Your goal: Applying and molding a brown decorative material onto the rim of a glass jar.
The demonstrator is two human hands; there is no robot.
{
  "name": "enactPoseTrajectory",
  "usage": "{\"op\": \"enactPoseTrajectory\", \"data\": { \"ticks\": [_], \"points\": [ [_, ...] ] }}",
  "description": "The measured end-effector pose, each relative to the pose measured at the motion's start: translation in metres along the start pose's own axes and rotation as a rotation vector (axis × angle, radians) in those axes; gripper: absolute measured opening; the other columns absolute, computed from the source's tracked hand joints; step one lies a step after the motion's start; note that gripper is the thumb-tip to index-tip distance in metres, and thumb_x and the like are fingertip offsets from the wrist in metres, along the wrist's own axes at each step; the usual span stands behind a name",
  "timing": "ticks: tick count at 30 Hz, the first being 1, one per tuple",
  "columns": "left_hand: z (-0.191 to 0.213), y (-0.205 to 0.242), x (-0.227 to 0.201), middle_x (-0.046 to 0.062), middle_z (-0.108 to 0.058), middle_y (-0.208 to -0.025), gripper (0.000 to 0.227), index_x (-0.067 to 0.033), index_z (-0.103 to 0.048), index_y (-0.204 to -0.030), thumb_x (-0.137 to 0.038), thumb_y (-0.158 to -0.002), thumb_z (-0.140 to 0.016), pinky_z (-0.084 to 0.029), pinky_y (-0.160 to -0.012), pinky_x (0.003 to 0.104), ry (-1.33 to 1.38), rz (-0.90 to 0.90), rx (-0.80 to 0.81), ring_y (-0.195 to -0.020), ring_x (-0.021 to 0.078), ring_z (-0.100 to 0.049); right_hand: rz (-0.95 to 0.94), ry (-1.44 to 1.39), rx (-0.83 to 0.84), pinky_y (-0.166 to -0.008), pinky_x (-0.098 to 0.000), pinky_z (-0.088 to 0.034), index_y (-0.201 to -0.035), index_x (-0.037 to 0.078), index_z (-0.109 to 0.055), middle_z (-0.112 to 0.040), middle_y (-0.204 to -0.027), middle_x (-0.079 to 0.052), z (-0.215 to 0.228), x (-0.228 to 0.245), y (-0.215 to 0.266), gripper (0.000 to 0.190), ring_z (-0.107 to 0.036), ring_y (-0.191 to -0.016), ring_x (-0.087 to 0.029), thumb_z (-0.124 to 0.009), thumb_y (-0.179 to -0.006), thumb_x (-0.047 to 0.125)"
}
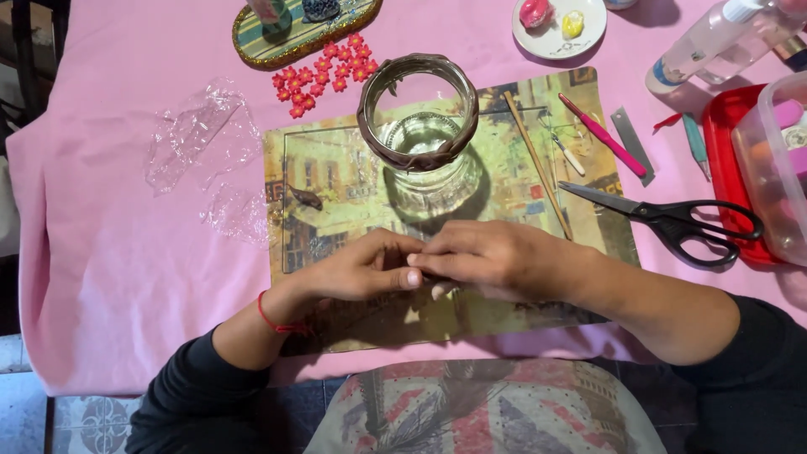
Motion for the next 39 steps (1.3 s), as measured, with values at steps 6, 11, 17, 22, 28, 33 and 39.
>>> {"op": "enactPoseTrajectory", "data": {
  "ticks": [6, 11, 17, 22, 28, 33, 39],
  "points": [
    [0.003, 0.001, 0.016, 0.004, -0.066, -0.065, 0.017, -0.0007, -0.071, -0.094, -0.017, -0.089, -0.069, -0.044, -0.052, 0.019, -0.059, -0.028, 0.034, -0.061, 0.004, -0.051, -0.028, 0.05, -0.029, -0.069, -0.0414, -0.057, -0.091, -0.006, -0.063, -0.058, -0.081, -0.016, -0.008, 0.009, -0.003, 0.014, -0.063, -0.072, -0.033, -0.057, -0.094, 0.007],
    [-0.006, -0.005, 0.023, 0.004, -0.066, -0.068, 0.018, -0.0005, -0.071, -0.093, -0.017, -0.092, -0.066, -0.047, -0.056, 0.021, 0.118, -0.079, 0.13, -0.064, 0.0051, -0.053, -0.206, -0.201, -0.076, -0.071, -0.0364, -0.058, -0.084, 0.003, -0.068, -0.062, -0.075, -0.006, 0.004, 0.01, -0.01, 0.013, -0.065, -0.065, -0.025, -0.066, -0.088, 0.016],
    [0.012, 0.001, 0.023, 0.014, -0.068, -0.074, 0.024, 0.0048, -0.07, -0.097, -0.016, -0.093, -0.061, -0.054, -0.059, 0.032, 0.065, -0.161, 0.235, -0.065, 0.0159, -0.062, -0.418, -0.618, -0.038, -0.062, -0.0312, -0.055, -0.084, 0.004, -0.074, -0.068, -0.072, -0.007, 0.014, -0.009, -0.002, 0.014, -0.065, -0.061, -0.017, -0.071, -0.084, 0.017],
    [0.045, 0.019, -0.013, 0.017, -0.07, -0.077, 0.023, 0.0037, -0.072, -0.098, -0.014, -0.09, -0.06, -0.055, -0.061, 0.036, -0.267, -0.183, 0.125, -0.065, 0.0194, -0.065, -0.533, -0.896, -0.119, -0.058, -0.0257, -0.05, -0.092, -0.002, -0.073, -0.071, -0.073, -0.014, 0.029, -0.036, 0.006, 0.014, -0.059, -0.057, -0.013, -0.071, -0.084, 0.01],
    [0.075, 0.025, -0.02, 0.015, -0.067, -0.072, 0.023, -0.0037, -0.069, -0.084, -0.024, -0.089, -0.059, -0.051, -0.065, 0.04, -1.152, 0.118, -0.329, -0.073, 0.0366, -0.064, -0.612, -0.849, -0.542, -0.046, -0.0257, -0.051, -0.087, -0.011, -0.063, -0.058, -0.064, -0.02, 0.061, -0.061, 0.027, 0.026, -0.058, -0.05, -0.018, -0.07, -0.085, 0.014],
    [0.078, 0.022, -0.003, 0.007, -0.068, -0.092, 0.03, -0.0167, -0.072, -0.102, -0.028, -0.075, -0.076, -0.049, -0.076, 0.039, -1.438, 0.14, -0.453, -0.09, 0.0287, -0.061, -0.619, -0.746, -0.576, -0.045, -0.0309, -0.054, -0.092, -0.016, -0.059, -0.06, -0.067, -0.024, 0.068, -0.053, 0.022, 0.019, -0.062, -0.052, -0.023, -0.065, -0.085, 0.002],
    [0.019, 0.005, -0.024, 0.007, -0.071, -0.109, 0.029, -0.0157, -0.068, -0.117, -0.027, -0.09, -0.065, -0.052, -0.087, 0.039, -0.639, -0.339, -0.596, -0.103, 0.0276, -0.067, -0.639, -0.367, -0.633, -0.068, -0.0331, -0.059, -0.099, -0.01, -0.062, -0.067, -0.085, -0.02, 0.048, -0.016, -0.01, 0.01, -0.067, -0.072, -0.02, -0.062, -0.091, -0.005]
  ]
}}
Point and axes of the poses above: each hand's wrist, its own y-axis away from the middle knuckle, its own z-axis out of the back of the hand, x = y × z, the point moved 3 cm from there along -y, towards the middle knuckle
